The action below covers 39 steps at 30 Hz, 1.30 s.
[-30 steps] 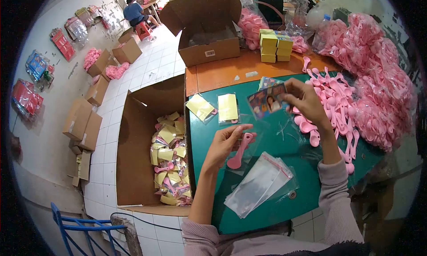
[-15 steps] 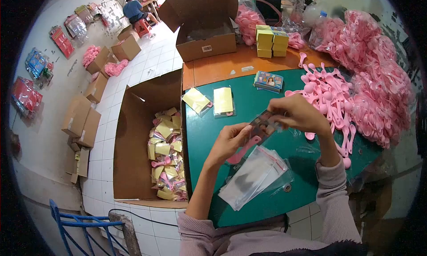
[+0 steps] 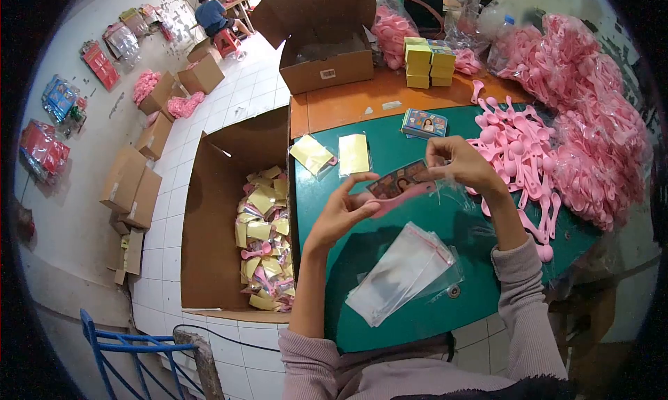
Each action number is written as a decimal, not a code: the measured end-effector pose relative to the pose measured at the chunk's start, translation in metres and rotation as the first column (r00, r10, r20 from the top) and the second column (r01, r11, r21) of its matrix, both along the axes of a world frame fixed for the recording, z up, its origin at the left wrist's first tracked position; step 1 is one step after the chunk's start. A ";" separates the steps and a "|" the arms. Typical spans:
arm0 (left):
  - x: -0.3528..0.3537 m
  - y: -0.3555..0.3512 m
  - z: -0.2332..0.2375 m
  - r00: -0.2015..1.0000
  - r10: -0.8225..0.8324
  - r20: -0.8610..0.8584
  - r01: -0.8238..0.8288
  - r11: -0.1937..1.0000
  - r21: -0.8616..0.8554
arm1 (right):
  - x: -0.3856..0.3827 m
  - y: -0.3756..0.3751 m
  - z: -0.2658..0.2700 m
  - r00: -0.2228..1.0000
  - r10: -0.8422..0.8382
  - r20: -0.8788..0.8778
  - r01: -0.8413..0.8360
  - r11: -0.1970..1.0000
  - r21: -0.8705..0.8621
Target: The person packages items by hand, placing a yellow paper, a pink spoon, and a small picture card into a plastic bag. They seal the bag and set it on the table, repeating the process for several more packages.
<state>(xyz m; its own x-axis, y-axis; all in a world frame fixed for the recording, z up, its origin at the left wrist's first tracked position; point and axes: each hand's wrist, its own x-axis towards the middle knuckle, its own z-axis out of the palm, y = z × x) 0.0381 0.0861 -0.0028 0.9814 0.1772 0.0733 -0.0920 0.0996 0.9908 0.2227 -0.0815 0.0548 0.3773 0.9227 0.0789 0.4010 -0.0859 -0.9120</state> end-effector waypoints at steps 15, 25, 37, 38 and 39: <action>0.009 -0.010 -0.011 0.959 0.284 -0.017 -0.277 0.947 0.163 | -0.006 0.006 -0.010 0.999 -0.044 -0.009 0.044 0.999 -0.031; -0.017 -0.036 -0.020 0.950 0.004 -0.314 -0.111 0.939 -0.326 | -0.054 -0.007 -0.043 0.865 0.139 0.483 -0.162 0.987 0.005; -0.012 -0.044 -0.023 0.938 0.111 -0.327 -0.166 0.975 -0.147 | -0.060 -0.016 -0.049 0.780 0.206 0.591 -0.137 0.978 -0.160; -0.011 -0.045 -0.024 0.941 0.111 -0.320 -0.163 0.976 -0.143 | -0.061 -0.016 -0.050 0.756 0.206 0.621 -0.129 0.977 -0.167; -0.011 -0.045 -0.024 0.944 0.109 -0.313 -0.159 0.977 -0.139 | -0.063 -0.015 -0.052 0.756 0.208 0.620 -0.131 0.977 -0.168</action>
<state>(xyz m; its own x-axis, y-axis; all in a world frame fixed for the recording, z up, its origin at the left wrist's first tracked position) 0.0276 0.0413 -0.0269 0.9192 0.2934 -0.2626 0.1852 0.2664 0.9459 0.1600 -0.0967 0.0029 0.1139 0.9837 0.1391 0.8993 -0.0426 -0.4353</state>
